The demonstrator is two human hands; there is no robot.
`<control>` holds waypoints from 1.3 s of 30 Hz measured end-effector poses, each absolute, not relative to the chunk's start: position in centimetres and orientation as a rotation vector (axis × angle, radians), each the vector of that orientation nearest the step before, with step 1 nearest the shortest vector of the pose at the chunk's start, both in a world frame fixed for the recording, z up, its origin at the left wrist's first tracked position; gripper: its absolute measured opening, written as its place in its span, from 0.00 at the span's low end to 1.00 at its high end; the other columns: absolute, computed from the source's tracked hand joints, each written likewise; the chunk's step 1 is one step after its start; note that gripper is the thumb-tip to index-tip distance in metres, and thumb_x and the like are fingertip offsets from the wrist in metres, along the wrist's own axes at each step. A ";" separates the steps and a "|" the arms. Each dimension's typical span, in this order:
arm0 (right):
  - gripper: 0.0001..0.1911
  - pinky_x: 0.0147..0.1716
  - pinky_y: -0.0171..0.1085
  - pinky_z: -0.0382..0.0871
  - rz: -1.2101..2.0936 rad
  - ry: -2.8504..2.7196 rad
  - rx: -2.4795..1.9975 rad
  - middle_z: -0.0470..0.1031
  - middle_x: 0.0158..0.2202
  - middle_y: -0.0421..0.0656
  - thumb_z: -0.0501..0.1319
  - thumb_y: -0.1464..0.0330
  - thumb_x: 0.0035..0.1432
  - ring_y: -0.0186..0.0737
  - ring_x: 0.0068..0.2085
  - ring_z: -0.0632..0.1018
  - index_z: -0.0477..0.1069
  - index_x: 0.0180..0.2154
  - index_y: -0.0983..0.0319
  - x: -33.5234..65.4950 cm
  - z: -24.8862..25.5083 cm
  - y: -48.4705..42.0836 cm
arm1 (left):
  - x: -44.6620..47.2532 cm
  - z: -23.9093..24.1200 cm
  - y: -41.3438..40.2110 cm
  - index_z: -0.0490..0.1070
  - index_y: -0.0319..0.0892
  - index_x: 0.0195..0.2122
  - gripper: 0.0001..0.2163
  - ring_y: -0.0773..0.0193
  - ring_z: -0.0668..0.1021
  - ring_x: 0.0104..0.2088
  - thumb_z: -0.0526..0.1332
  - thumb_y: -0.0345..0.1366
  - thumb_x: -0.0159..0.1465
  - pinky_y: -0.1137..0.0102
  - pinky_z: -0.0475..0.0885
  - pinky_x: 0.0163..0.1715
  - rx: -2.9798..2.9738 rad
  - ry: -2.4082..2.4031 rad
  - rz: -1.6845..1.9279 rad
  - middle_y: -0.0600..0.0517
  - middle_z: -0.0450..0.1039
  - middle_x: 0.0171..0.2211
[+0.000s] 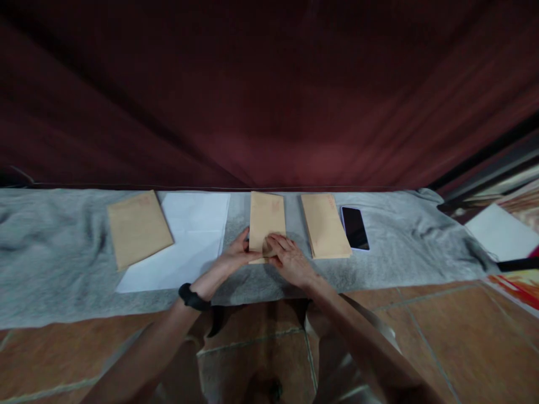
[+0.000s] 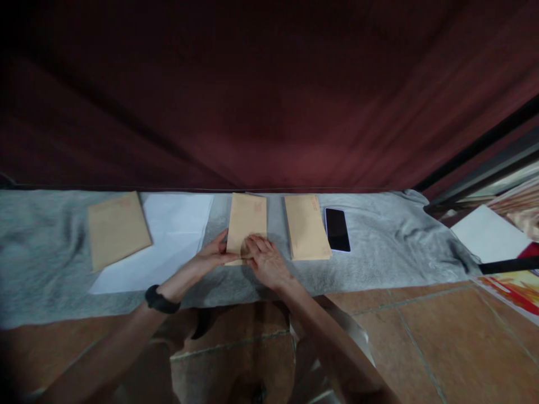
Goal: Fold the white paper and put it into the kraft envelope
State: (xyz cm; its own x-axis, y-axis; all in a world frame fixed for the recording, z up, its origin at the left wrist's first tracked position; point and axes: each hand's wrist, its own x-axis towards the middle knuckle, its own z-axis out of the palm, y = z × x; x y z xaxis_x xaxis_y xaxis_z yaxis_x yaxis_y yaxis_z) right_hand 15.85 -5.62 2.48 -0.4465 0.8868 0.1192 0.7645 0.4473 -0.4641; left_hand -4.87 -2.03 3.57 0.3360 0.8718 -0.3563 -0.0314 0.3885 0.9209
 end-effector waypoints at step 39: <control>0.15 0.45 0.44 0.80 1.943 -0.772 -1.095 0.83 0.35 0.45 0.67 0.56 0.57 0.41 0.37 0.83 0.75 0.35 0.62 14.0 3.8 -6.1 | -5.0 4.4 -1.7 0.77 0.39 0.46 0.23 0.62 0.78 0.34 0.75 0.40 0.50 0.71 0.69 0.30 0.991 1.082 0.805 0.49 0.81 0.37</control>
State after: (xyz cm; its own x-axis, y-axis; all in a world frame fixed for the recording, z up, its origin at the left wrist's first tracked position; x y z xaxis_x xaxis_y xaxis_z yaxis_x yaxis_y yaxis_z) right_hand 14.00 -6.12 3.77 -0.3418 0.8394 -0.4225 -0.3207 -0.5268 -0.7871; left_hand -4.97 -1.66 4.45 0.2841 0.9003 -0.3297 -0.0563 0.3589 0.9317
